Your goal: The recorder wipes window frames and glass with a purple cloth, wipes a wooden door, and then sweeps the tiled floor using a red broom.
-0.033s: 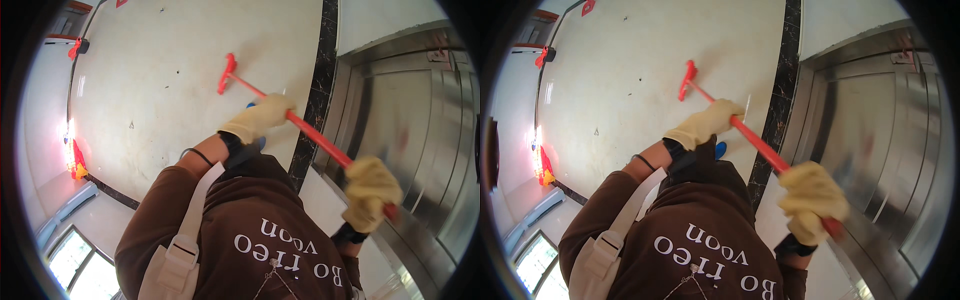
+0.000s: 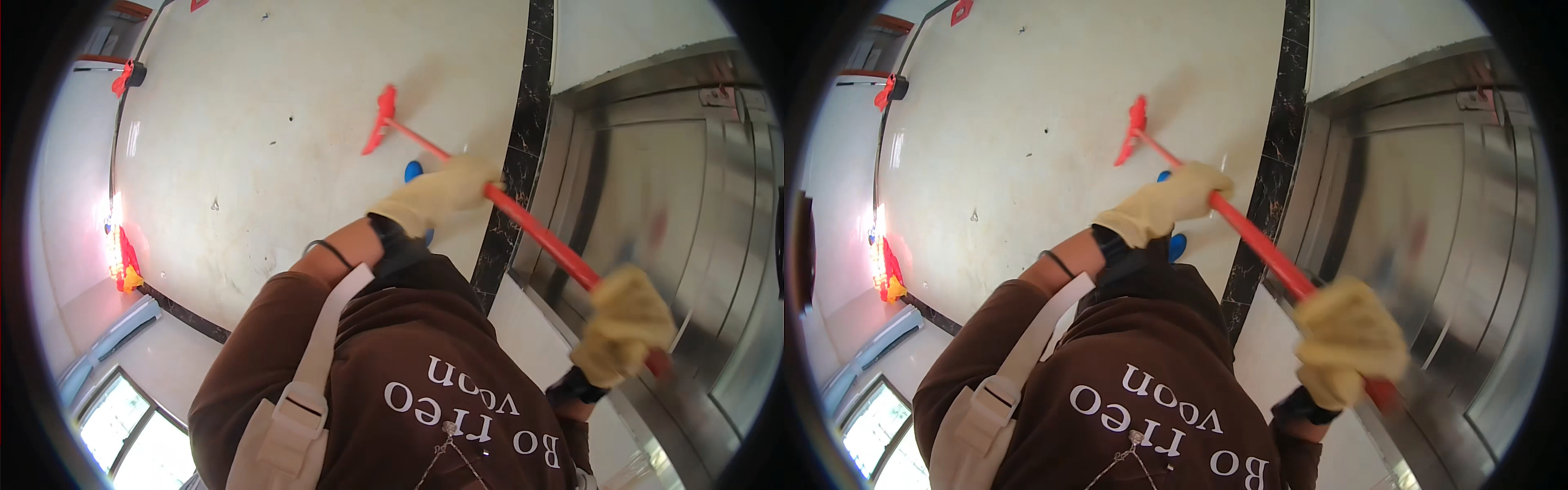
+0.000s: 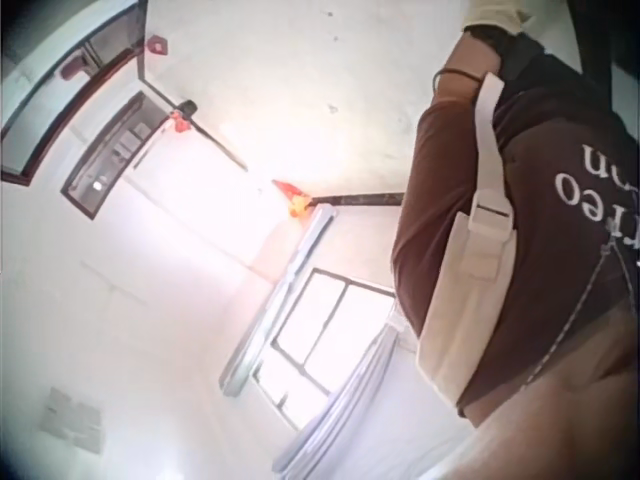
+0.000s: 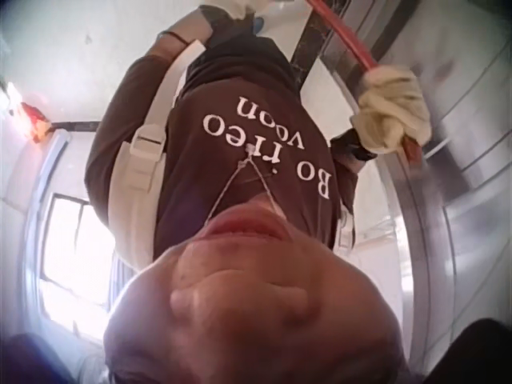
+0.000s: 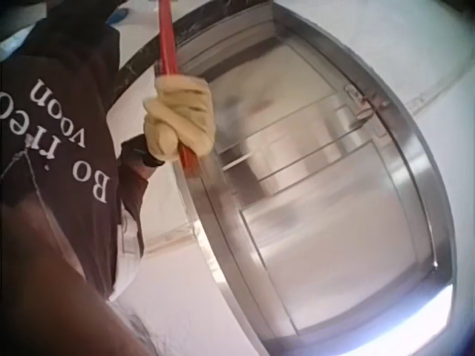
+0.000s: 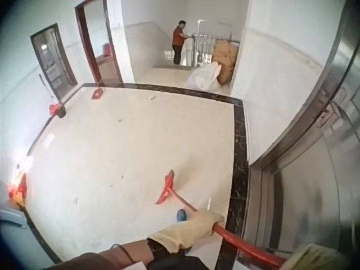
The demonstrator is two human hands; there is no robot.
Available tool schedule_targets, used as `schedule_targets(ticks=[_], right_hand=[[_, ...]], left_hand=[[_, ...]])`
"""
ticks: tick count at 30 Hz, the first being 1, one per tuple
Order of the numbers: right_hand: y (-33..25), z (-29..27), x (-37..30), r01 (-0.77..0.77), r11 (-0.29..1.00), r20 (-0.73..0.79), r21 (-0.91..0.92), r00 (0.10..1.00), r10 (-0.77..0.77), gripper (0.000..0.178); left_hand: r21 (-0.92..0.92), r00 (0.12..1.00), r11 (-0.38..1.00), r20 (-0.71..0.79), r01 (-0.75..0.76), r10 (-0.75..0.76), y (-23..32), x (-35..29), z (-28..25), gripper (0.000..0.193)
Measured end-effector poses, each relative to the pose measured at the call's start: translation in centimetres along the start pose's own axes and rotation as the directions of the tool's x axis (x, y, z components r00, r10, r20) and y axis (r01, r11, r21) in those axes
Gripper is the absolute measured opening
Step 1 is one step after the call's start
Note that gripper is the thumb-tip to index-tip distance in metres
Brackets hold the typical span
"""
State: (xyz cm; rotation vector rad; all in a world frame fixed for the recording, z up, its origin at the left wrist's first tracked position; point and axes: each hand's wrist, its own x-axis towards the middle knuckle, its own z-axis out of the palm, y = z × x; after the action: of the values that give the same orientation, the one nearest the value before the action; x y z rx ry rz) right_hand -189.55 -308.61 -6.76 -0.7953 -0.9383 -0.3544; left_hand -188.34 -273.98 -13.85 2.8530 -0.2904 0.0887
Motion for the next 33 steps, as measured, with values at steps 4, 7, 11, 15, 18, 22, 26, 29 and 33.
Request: schedule_targets(ticks=[4,7,11,15,18,22,26,29,33], right_hand=[[-3.2,-6.8,3.8,0.116,0.993,0.062,0.025,0.991,-0.117,0.021],[0.3,-2.8,5.6,0.158,0.973,0.21,-0.167,0.97,-0.122,0.03],[4.8,-1.8,4.0,-0.009,0.992,0.157,-0.122,0.987,0.029,0.037],[8.7,-3.5,3.7,-0.148,0.984,0.173,0.096,0.976,0.13,0.038],[9.3,-1.7,5.9,-0.141,0.98,0.134,0.144,0.983,0.122,0.046],[3.6,3.6,9.8,-0.095,0.994,-0.062,0.06,0.993,0.098,0.041],[-2.8,11.7,19.1,0.139,0.971,0.398,0.194,0.894,-0.207,0.031],[-3.8,21.9,21.1,0.11,0.99,0.368,-0.083,0.927,-0.072,0.017],[0.7,18.1,22.6,-0.044,0.999,0.536,-0.032,0.842,0.054,0.03]], left_hand=[[0.012,0.987,0.987,-0.01,-0.157,0.157,6.5,8.9,3.8,0.011],[-0.237,0.96,0.93,-0.09,-0.28,0.266,2.4,11.0,7.6,0.011],[-0.139,0.971,0.986,0.207,-0.096,0.123,-3.5,10.1,7.9,0.024],[-0.058,0.994,0.998,0.112,0.013,-0.007,-5.9,6.1,3.0,0.023],[0.113,0.972,0.973,0.101,0.2,-0.212,-6.0,5.1,-1.6,0.018],[0.042,0.973,0.998,-0.228,0.035,-0.024,-2.8,3.3,-8.1,0.013],[-0.121,0.978,0.981,-0.157,-0.155,0.135,0.1,1.6,-15.1,0.012],[-0.404,0.984,0.897,-0.035,-0.176,0.177,-2.7,0.4,-16.7,0.013],[-0.368,0.983,0.914,-0.131,-0.168,0.128,-6.6,2.3,-13.8,0.014]])
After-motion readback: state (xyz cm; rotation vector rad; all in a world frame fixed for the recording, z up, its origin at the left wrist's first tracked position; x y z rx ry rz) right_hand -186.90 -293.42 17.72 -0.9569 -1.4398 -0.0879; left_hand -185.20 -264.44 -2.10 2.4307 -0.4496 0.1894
